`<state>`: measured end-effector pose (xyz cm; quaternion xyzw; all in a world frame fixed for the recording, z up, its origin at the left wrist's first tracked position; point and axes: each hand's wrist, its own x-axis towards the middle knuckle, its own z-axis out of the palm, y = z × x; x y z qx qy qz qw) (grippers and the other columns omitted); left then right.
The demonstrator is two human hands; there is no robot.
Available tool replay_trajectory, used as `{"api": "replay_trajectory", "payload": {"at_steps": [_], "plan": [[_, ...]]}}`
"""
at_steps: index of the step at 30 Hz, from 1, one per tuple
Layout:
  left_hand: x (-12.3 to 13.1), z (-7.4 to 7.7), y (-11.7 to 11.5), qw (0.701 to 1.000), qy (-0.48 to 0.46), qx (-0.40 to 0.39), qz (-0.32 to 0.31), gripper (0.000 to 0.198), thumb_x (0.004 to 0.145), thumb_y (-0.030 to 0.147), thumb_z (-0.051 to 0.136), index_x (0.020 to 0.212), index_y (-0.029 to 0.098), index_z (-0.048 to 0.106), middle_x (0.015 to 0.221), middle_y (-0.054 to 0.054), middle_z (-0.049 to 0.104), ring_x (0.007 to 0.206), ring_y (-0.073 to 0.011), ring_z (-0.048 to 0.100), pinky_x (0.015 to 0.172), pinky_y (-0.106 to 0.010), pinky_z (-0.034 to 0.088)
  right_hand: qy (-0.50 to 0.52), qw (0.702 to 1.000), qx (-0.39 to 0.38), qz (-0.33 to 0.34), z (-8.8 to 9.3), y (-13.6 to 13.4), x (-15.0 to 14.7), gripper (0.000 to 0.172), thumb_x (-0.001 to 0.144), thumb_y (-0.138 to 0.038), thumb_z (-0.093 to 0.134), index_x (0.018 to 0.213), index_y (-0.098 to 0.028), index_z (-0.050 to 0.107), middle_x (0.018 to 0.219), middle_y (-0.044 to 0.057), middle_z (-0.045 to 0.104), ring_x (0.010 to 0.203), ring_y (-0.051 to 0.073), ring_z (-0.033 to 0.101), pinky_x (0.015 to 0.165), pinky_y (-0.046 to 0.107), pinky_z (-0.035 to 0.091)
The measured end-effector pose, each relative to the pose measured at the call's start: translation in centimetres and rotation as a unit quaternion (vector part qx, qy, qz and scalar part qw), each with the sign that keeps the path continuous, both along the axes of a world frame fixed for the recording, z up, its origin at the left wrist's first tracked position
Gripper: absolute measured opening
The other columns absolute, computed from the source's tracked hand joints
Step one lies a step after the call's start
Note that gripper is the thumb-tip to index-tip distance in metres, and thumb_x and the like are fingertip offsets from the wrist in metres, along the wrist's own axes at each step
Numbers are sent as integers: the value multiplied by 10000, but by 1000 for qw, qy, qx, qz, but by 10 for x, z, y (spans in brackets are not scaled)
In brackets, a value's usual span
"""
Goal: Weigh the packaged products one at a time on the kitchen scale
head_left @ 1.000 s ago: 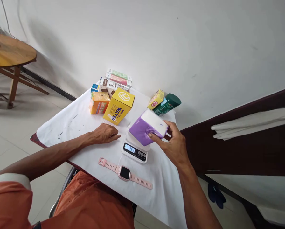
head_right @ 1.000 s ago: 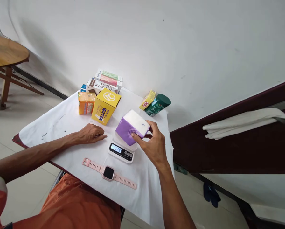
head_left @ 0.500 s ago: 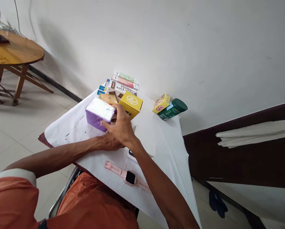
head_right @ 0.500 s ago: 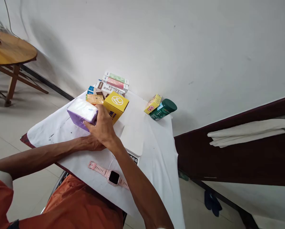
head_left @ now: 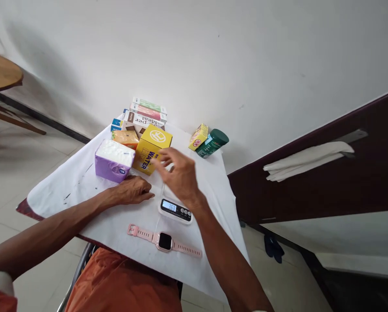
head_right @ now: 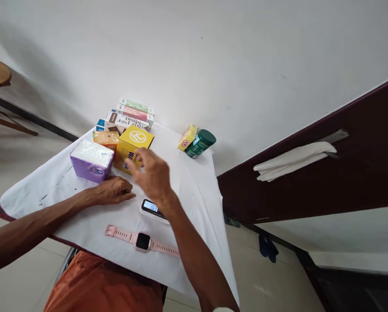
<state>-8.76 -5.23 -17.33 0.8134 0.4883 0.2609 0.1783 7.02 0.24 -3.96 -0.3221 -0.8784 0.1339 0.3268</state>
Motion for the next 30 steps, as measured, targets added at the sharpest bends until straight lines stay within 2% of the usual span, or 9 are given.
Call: {"api": "replay_trajectory", "payload": {"at_steps": [3, 6, 9, 12, 14, 17, 23, 27, 30], "plan": [[0, 9, 0, 999, 48, -25, -6, 429, 1016, 357, 581, 628, 179, 547, 568, 8, 539, 507, -117, 415, 536, -274, 269, 17, 993, 20, -118, 4, 52, 43, 203, 960, -417, 617, 888, -228, 636, 815, 38, 709, 722, 191, 663, 772, 360, 551], [2, 12, 0, 998, 62, -29, -1, 403, 1039, 344, 557, 672, 176, 574, 648, -21, 624, 564, -133, 500, 558, -280, 269, -52, 973, -63, -218, -9, 113, 74, 126, 851, -310, 680, 907, -210, 628, 869, 64, 718, 815, 237, 680, 887, 429, 549], [4, 11, 0, 996, 86, -36, -2, 385, 1069, 355, 509, 743, 173, 604, 736, -46, 683, 635, -161, 582, 589, -288, 300, -6, 934, -50, -354, -24, 169, 92, 576, 744, -341, 787, 1237, -114, 594, 1332, 234, 630, 1269, 360, 585, 1113, 504, 459], [5, 9, 2, 993, 102, -51, -11, 386, 1091, 368, 466, 791, 175, 615, 786, -54, 699, 682, -184, 625, 614, -299, 329, 110, 871, -58, -475, -30, 221, 106, 1061, 679, -440, 851, 1517, -33, 344, 1577, 331, 364, 1503, 421, 346, 1226, 518, 348], [5, 8, 2, 993, 102, -61, -16, 397, 1102, 370, 436, 803, 177, 612, 795, -56, 697, 691, -191, 636, 622, -305, 344, 157, 845, -103, -501, -31, 252, 115, 1189, 655, -482, 866, 1567, -34, 249, 1614, 337, 298, 1541, 422, 294, 1250, 503, 327], [5, 6, 3, 994, 92, -64, -13, 417, 1115, 375, 399, 810, 181, 607, 793, -54, 690, 684, -190, 636, 630, -310, 361, 179, 839, -131, -497, -36, 288, 124, 1258, 613, -522, 886, 1593, -110, 214, 1633, 287, 316, 1558, 389, 306, 1270, 490, 303], [8, 7, 5, 993, 93, -72, -13, 414, 1113, 379, 396, 815, 186, 609, 797, -55, 689, 690, -198, 636, 621, -316, 384, 153, 849, -116, -493, -49, 313, 135, 1135, 544, -446, 911, 1497, -124, 385, 1529, 244, 468, 1469, 368, 451, 1230, 450, 370], [7, 5, 8, 993, 91, -76, -9, 410, 1108, 391, 409, 810, 187, 604, 793, -54, 686, 691, -193, 636, 613, -309, 384, 145, 856, -81, -490, -50, 298, 146, 1026, 562, -452, 892, 1425, -117, 449, 1501, 245, 512, 1435, 370, 475, 1222, 468, 370], [6, 1, 9, 995, 82, -60, -6, 417, 1108, 400, 413, 804, 185, 600, 776, -48, 679, 669, -176, 621, 615, -300, 385, 142, 860, -84, -483, -44, 271, 162, 1009, 539, -510, 899, 1383, -145, 483, 1456, 205, 557, 1390, 373, 514, 1193, 500, 402]]}}
